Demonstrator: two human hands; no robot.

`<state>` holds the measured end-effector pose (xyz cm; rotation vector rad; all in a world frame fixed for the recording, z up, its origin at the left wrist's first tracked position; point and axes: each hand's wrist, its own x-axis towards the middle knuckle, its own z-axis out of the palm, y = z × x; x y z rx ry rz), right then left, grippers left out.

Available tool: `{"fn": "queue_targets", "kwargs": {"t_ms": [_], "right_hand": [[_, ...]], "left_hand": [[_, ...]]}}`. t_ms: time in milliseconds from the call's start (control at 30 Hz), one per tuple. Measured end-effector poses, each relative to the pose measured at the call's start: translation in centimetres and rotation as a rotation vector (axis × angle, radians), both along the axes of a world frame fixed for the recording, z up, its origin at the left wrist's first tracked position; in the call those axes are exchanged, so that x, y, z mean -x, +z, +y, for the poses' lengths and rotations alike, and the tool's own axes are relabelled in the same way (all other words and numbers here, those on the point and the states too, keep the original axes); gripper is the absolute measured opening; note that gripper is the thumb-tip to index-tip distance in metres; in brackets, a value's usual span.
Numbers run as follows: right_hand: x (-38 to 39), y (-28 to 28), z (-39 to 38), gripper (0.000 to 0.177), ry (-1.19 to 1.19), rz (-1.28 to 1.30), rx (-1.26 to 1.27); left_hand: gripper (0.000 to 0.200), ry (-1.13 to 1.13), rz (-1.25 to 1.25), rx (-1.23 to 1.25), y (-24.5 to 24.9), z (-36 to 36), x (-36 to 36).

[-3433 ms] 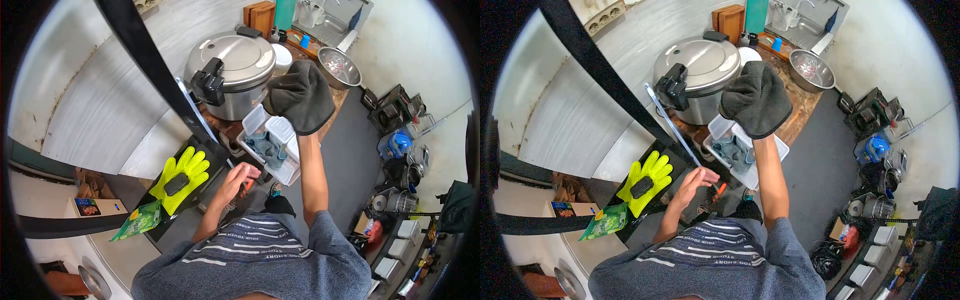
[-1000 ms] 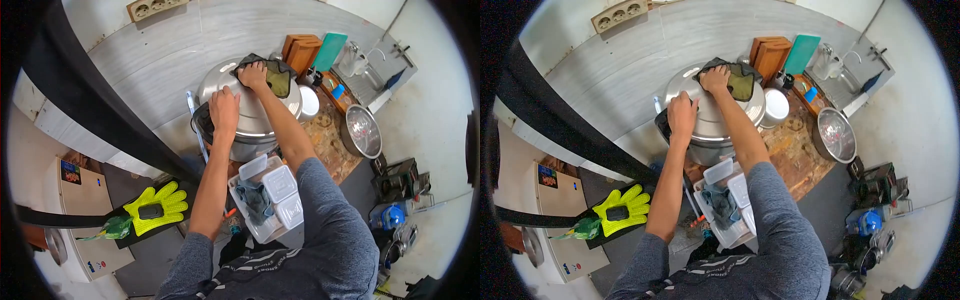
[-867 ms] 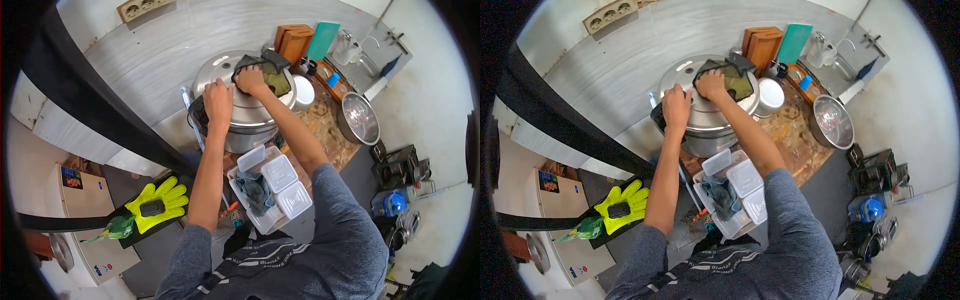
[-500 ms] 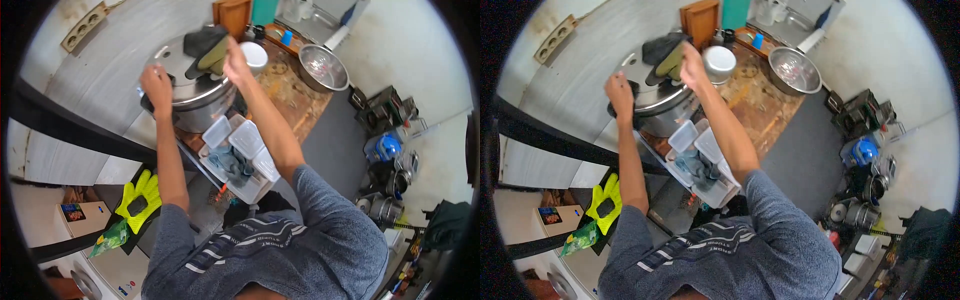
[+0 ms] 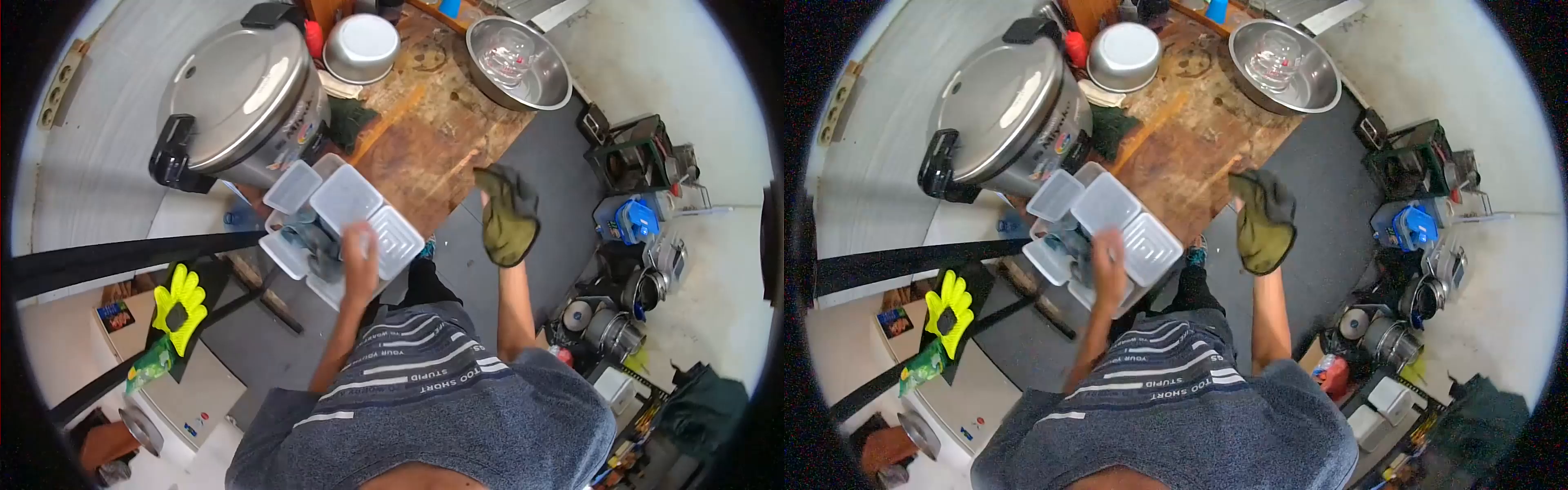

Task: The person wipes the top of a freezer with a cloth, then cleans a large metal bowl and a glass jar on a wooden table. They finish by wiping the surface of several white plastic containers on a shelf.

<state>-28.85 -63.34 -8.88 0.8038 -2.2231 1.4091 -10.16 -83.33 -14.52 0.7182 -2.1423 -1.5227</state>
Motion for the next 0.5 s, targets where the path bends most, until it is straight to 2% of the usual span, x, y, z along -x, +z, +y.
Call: {"fn": "queue_targets", "kwargs": {"t_ms": [67, 100, 167, 233, 300, 367, 400, 467, 500], "right_hand": [[1.1, -1.6, 1.4, 0.029, -0.116, 0.135, -0.368], [2.1, -2.4, 2.1, 0.029, -0.170, 0.208, -0.552], [7.1, -7.8, 1.9, 0.028, 0.022, 0.072, -0.315], [13.7, -17.2, 1.2, 0.028, 0.290, -1.180, 1.171], [19.2, -17.1, -2.3, 0.031, 0.036, -0.909, 0.576], [23.5, -19.7, -5.8, 0.036, 0.208, -1.059, 0.669], [24.1, -20.1, -6.5, 0.036, 0.216, -1.073, 0.669], [24.2, -16.4, -9.3, 0.041, 0.211, -1.546, 0.522], [23.4, -16.8, -9.7, 0.041, 0.220, -1.554, 0.523]], "left_hand": [[0.027, -0.227, -0.190, -0.208, -3.1, 5.6, -1.1], [0.027, -0.214, -0.207, -0.213, -2.8, 6.6, -0.7], [0.028, -0.709, -0.213, -0.289, -0.9, 8.3, -0.3], [0.029, -0.607, -0.299, -0.332, 0.2, 9.3, 0.5], [0.030, -0.430, -0.425, -0.377, 0.6, 9.7, 1.2], [0.030, -0.342, -0.433, -0.434, 0.5, 9.7, 0.9], [0.031, -0.264, -0.427, -0.485, 0.6, 9.6, 0.6], [0.032, -0.173, -0.421, -0.529, 1.0, 9.9, 0.9], [0.034, -0.047, -0.330, -0.478, 1.6, 10.4, 1.4]]}}
